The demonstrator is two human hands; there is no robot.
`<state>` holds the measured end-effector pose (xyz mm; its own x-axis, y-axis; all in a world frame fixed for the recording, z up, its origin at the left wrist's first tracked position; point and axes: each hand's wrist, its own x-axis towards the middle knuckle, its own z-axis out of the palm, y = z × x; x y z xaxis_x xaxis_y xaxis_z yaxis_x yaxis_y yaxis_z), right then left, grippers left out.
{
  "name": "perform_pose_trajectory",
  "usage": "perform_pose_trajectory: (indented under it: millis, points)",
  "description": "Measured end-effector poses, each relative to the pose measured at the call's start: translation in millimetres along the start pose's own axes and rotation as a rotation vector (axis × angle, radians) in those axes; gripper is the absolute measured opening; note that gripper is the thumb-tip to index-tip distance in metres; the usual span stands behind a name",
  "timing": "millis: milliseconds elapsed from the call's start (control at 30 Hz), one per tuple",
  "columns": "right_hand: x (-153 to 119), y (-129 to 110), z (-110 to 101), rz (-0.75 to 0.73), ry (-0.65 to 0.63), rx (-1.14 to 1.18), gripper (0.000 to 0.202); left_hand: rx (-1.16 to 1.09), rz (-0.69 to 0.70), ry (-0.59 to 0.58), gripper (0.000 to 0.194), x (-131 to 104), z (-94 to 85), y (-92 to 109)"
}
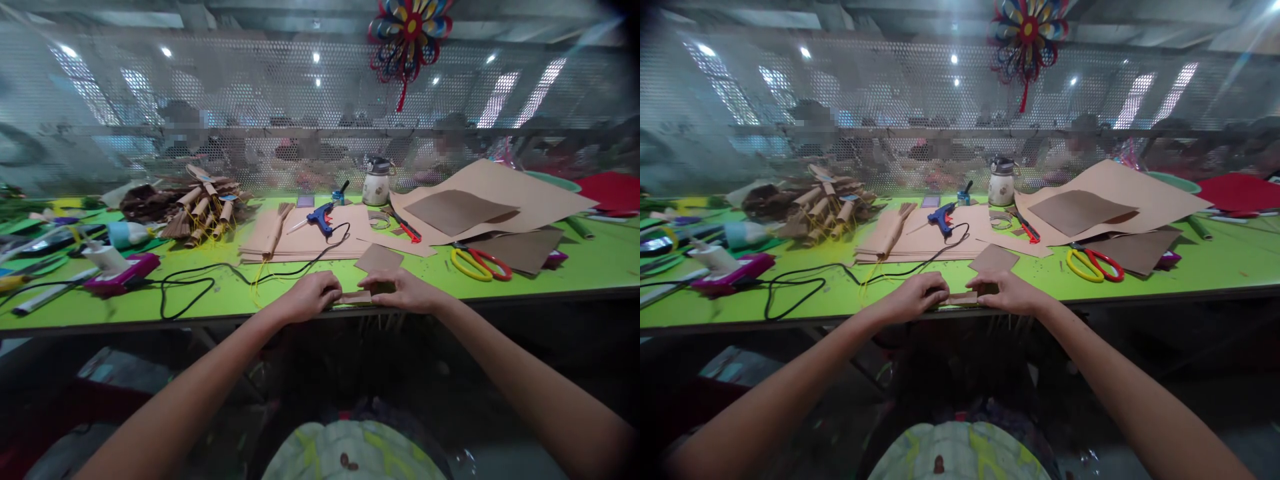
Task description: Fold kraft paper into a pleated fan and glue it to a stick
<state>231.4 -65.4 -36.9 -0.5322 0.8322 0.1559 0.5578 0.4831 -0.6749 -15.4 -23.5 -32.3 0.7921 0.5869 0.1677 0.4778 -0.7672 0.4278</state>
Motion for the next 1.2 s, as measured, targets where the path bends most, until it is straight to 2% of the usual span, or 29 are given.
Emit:
perform_pose_trajectory:
  millis: [400,733,1000,1200]
  points:
    - [-0.3,0.3,7.1,-0.02,0.075,0.094,0.018,-0.002,0.003,0.0,0.019,-1.7,-1.0,4.2]
    - [0.1,-0.1,11.7,0.016,0.15,0.081,0.014,-0.052,0.009,0.002,0.016,-2.7,2.8,-2.1]
    - [-1.6,-7.2,14.6,0.003,0.215,0.064,0.014,-0.081,0.0,0.054,0.014,-6.0,2.7,2.7]
    - [-3.6,-5.5,17.7,-0.014,0.252,0.028,0.021,-0.144,0.002,0.045,0.015,-7.4,1.0,4.8]
